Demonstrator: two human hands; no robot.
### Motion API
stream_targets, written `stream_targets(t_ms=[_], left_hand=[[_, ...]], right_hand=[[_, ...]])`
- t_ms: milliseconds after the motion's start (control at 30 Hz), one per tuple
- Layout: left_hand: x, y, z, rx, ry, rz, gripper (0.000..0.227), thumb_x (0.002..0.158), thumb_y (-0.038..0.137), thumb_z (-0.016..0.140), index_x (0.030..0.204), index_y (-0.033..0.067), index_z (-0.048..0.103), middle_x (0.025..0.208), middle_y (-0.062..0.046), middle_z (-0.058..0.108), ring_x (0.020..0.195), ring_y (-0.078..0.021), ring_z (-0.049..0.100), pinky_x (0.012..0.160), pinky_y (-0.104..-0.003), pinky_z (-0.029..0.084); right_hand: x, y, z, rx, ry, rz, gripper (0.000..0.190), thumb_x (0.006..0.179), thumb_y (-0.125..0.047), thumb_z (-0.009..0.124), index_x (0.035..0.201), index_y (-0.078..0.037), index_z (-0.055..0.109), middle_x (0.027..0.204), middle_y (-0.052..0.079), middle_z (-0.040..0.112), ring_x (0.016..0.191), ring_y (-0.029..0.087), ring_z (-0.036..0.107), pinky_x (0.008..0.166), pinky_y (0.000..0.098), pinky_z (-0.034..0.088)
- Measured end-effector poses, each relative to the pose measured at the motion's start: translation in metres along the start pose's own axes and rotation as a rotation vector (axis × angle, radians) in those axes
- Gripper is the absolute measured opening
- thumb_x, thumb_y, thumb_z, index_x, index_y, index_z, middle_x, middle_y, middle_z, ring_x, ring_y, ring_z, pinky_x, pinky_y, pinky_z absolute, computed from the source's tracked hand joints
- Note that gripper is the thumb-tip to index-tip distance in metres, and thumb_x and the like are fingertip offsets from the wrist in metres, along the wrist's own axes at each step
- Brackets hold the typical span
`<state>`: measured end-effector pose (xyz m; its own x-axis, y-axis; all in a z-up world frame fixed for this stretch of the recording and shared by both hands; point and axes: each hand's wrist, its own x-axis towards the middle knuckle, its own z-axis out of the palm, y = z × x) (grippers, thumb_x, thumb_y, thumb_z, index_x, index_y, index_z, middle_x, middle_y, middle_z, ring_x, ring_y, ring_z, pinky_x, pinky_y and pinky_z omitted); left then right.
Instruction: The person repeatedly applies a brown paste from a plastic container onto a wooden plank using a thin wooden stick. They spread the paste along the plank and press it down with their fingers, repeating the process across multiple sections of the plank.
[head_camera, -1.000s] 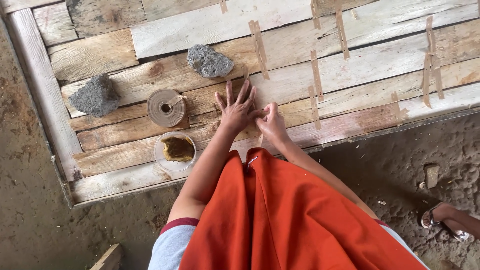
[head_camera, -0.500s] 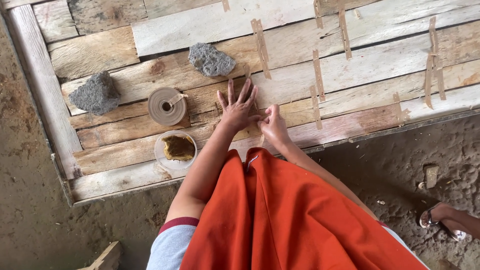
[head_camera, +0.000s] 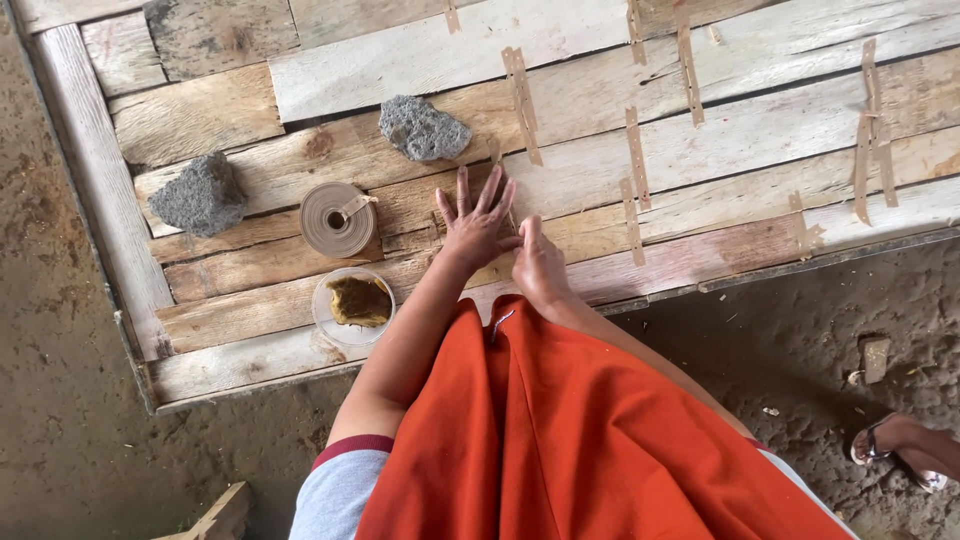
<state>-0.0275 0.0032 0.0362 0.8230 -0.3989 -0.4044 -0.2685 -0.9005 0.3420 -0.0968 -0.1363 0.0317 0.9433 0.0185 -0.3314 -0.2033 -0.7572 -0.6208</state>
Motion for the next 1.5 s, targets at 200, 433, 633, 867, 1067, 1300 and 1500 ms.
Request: stream_targets(t_ms=[200, 433, 633, 867, 1067, 1300, 1500], left_hand=[[0.01, -0.013, 0.019, -0.018, -0.009, 0.012, 0.089, 0.095, 0.032, 0.062, 0.166, 0.0326, 0.01, 0.173, 0.004, -0.01, 0.151, -0.0461, -0.024, 0.112, -0.082, -0.003], [0.009, -0.015, 0.027, -0.116, 0.065, -0.017, 0.122, 0.08, 0.063, 0.076, 0.167, 0.0139, 0.005, 0.173, -0.013, -0.006, 0.155, -0.0455, -0.016, 0.115, -0.077, -0.004], [0.001, -0.006, 0.008, -0.129, 0.081, -0.043, 0.13, 0.075, 0.07, 0.075, 0.164, 0.0026, 0.009, 0.172, -0.018, -0.001, 0.157, -0.0422, -0.009, 0.119, -0.074, 0.0], [0.008, -0.011, 0.011, -0.071, 0.044, -0.02, 0.125, 0.076, 0.074, 0.07, 0.164, 0.0082, 0.01, 0.172, -0.017, -0.003, 0.156, -0.0433, -0.009, 0.117, -0.076, 0.002], [0.004, -0.009, 0.004, -0.106, 0.03, -0.02, 0.122, 0.077, 0.072, 0.071, 0.165, 0.0116, 0.012, 0.172, -0.015, -0.002, 0.156, -0.0436, -0.008, 0.116, -0.077, 0.003], [0.007, -0.009, 0.004, -0.126, 0.005, -0.038, 0.124, 0.076, 0.071, 0.074, 0.165, 0.0135, 0.009, 0.172, -0.014, -0.006, 0.156, -0.0427, -0.011, 0.116, -0.076, -0.001], [0.009, -0.011, 0.006, -0.15, 0.005, -0.031, 0.125, 0.077, 0.067, 0.076, 0.166, 0.013, 0.007, 0.172, -0.015, -0.006, 0.156, -0.0432, -0.01, 0.116, -0.076, -0.001]], right_hand=[[-0.008, -0.054, -0.011, 0.009, 0.051, -0.146, 0.023, 0.095, -0.015, 0.056, 0.114, -0.017, 0.043, 0.085, 0.017, 0.072, 0.081, 0.045, 0.072, 0.075, 0.0555, 0.056], [0.075, 0.018, -0.033, -0.108, 0.504, -0.085, 0.06, 0.081, -0.04, 0.077, 0.129, -0.019, 0.048, 0.102, 0.012, 0.063, 0.092, 0.039, 0.067, 0.073, 0.0535, 0.058], [0.099, -0.008, -0.026, -0.373, 0.401, -0.09, 0.092, 0.085, -0.052, 0.082, 0.156, -0.019, 0.035, 0.14, 0.022, 0.044, 0.139, 0.048, 0.036, 0.112, 0.0766, 0.021], [0.142, -0.007, -0.018, -0.324, 0.448, -0.138, 0.106, 0.073, -0.053, 0.091, 0.156, -0.02, 0.034, 0.146, 0.017, 0.031, 0.146, 0.051, 0.019, 0.108, 0.0835, 0.016], [0.138, -0.003, -0.018, -0.289, 0.425, -0.146, 0.111, 0.07, -0.05, 0.094, 0.158, -0.022, 0.031, 0.147, 0.017, 0.029, 0.147, 0.051, 0.016, 0.109, 0.0835, 0.012], [0.166, 0.003, -0.021, -0.384, 0.589, -0.323, 0.113, 0.063, -0.066, 0.092, 0.152, -0.016, 0.043, 0.143, 0.016, 0.036, 0.146, 0.049, 0.023, 0.109, 0.0789, 0.011], [0.18, 0.002, -0.014, -0.287, 0.621, -0.248, 0.107, 0.061, -0.055, 0.096, 0.149, -0.018, 0.047, 0.14, 0.011, 0.035, 0.146, 0.047, 0.023, 0.108, 0.0812, 0.016]])
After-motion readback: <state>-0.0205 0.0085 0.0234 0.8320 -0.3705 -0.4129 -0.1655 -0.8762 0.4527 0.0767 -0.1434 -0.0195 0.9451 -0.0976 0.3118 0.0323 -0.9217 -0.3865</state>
